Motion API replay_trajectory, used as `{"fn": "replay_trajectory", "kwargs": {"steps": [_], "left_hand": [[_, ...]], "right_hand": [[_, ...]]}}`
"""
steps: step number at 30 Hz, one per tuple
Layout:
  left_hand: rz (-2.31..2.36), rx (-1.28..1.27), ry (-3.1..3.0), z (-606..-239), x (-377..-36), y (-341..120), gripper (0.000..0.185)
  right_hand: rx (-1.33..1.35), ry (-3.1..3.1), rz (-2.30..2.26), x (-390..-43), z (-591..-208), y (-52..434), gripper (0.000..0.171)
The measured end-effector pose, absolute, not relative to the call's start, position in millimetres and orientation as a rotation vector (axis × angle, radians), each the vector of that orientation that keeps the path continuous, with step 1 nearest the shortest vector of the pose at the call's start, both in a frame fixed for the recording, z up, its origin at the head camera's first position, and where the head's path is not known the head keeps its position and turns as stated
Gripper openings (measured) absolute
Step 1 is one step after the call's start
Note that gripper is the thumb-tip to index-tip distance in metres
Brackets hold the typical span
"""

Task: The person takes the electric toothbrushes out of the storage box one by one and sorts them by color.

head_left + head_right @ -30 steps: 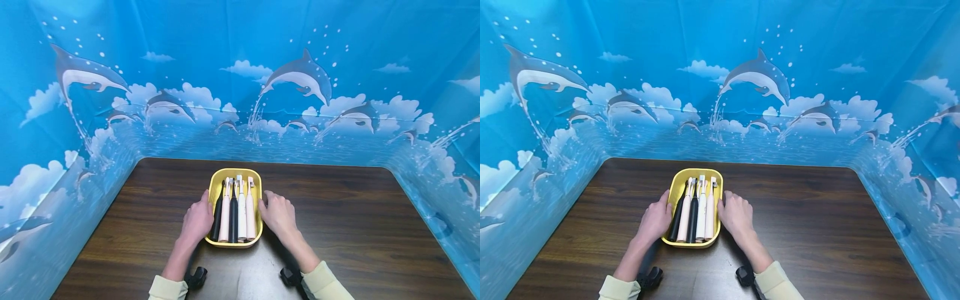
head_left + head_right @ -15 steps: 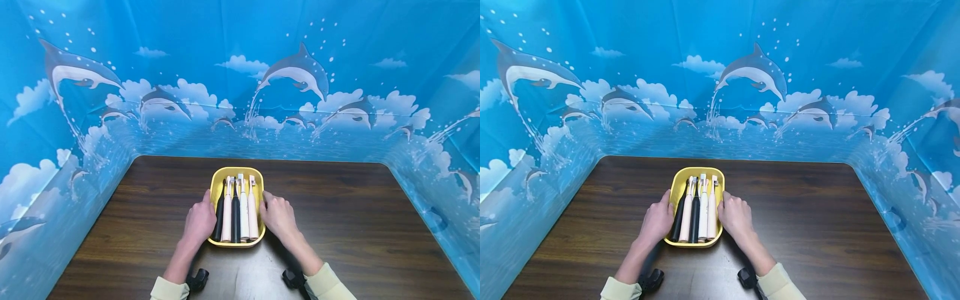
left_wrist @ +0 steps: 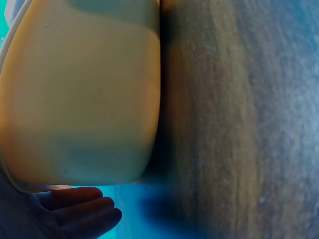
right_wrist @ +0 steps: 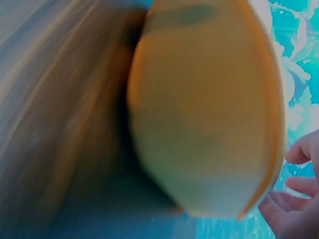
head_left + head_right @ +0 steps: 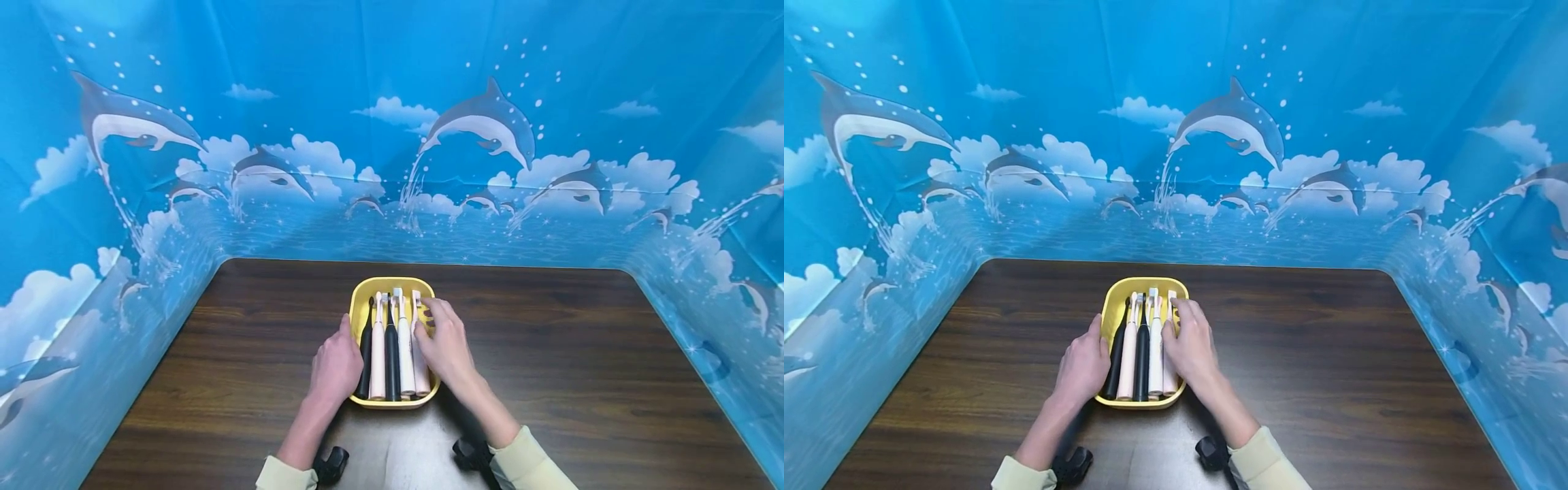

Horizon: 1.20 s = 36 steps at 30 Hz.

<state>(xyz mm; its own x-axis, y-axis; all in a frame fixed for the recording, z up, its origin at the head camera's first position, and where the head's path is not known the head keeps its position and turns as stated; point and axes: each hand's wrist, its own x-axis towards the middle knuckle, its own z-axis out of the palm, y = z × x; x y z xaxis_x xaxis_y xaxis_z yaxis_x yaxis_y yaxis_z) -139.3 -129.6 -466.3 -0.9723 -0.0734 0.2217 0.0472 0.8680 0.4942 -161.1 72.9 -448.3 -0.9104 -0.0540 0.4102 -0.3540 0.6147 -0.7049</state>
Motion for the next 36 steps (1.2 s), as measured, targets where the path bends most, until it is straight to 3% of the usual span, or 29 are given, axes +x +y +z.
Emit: {"fn": "replay_trajectory", "kwargs": {"steps": [7, 13, 25, 36], "left_hand": [[-0.787, 0.023, -2.812, -466.2, -138.6, -128.8, 0.046], [-0.791, 0.014, -2.807, -464.8, -141.8, -126.9, 0.047], [-0.795, 0.023, -2.825, -464.6, -142.0, -127.3, 0.048], [-0.802, 0.055, -2.851, -464.3, -140.5, -128.8, 0.048]], "right_hand": [[0.193, -2.685, 1.441, -170.2, -439.3, 50.0, 0.073], [0.010, -2.808, 1.555, -182.3, -437.9, 37.1, 0.083], [-0.151, -2.793, 1.740, -185.9, -438.7, 34.5, 0.088], [-0.134, -2.705, 1.836, -186.8, -441.0, 32.5, 0.064]]}}
